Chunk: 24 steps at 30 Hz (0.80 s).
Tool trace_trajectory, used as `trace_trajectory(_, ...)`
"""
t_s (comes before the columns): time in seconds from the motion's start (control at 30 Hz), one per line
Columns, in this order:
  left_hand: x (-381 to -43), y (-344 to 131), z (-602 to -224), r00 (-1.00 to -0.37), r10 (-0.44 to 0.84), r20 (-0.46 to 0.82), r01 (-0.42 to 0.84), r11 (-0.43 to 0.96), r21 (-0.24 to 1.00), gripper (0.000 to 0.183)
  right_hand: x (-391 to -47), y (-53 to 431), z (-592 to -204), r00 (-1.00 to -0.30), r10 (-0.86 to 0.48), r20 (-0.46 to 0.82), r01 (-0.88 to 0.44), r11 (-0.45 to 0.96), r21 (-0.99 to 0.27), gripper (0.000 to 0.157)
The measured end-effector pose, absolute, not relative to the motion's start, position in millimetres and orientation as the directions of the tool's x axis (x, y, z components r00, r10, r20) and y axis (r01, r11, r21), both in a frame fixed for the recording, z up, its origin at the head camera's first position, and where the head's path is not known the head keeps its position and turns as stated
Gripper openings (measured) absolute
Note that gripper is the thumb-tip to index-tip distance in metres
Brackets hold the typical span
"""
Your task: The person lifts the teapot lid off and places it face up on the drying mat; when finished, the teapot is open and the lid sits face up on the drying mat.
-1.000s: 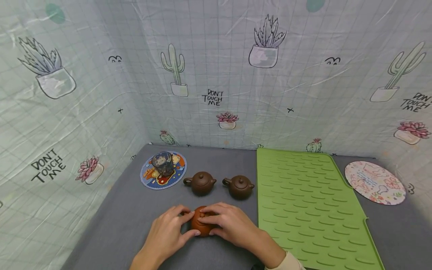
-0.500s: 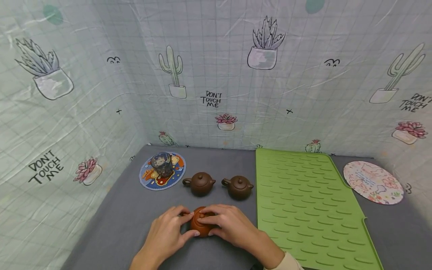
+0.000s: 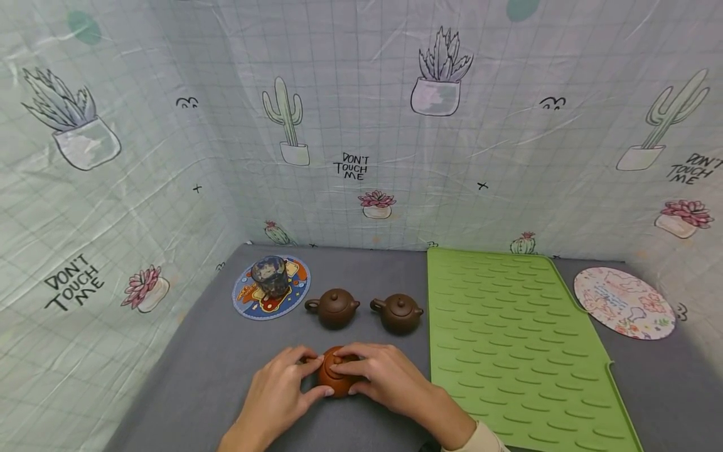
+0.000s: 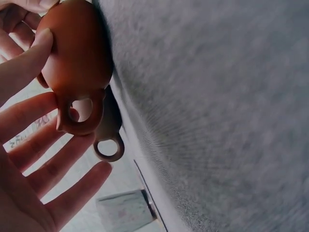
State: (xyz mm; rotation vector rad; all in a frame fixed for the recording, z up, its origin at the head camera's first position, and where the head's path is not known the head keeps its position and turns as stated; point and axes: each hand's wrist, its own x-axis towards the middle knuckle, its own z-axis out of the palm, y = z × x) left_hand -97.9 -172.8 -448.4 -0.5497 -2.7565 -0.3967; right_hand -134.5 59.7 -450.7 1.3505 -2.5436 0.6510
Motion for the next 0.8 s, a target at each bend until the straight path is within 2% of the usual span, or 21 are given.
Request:
trace_trajectory(0.4, -96.8, -168.8, -449.4, -0.909, 0.267, 0.321, 0.363, 0.885, 0.292, 0.049, -135.8, 65.3, -451.2, -0.571, -0.738, 0.360, -0.813, 0.446, -0.375, 0.047)
trace_trajectory(0.6, -98.9, -168.2, -448.0, -0.915, 0.259, 0.308, 0.361, 0.867, 0.344, 0.043, -136.7, 66.6, -450.5, -0.573, -0.733, 0.366, -0.808, 0.428, -0.405, 0.047)
trace_trajectory(0.8, -99.8, -169.4, -449.3, -0.907, 0.281, 0.313, 0.383, 0.859, 0.341, 0.037, -137.5, 68.5, -448.8, -0.574, -0.721, 0.387, -0.805, 0.410, -0.430, 0.044)
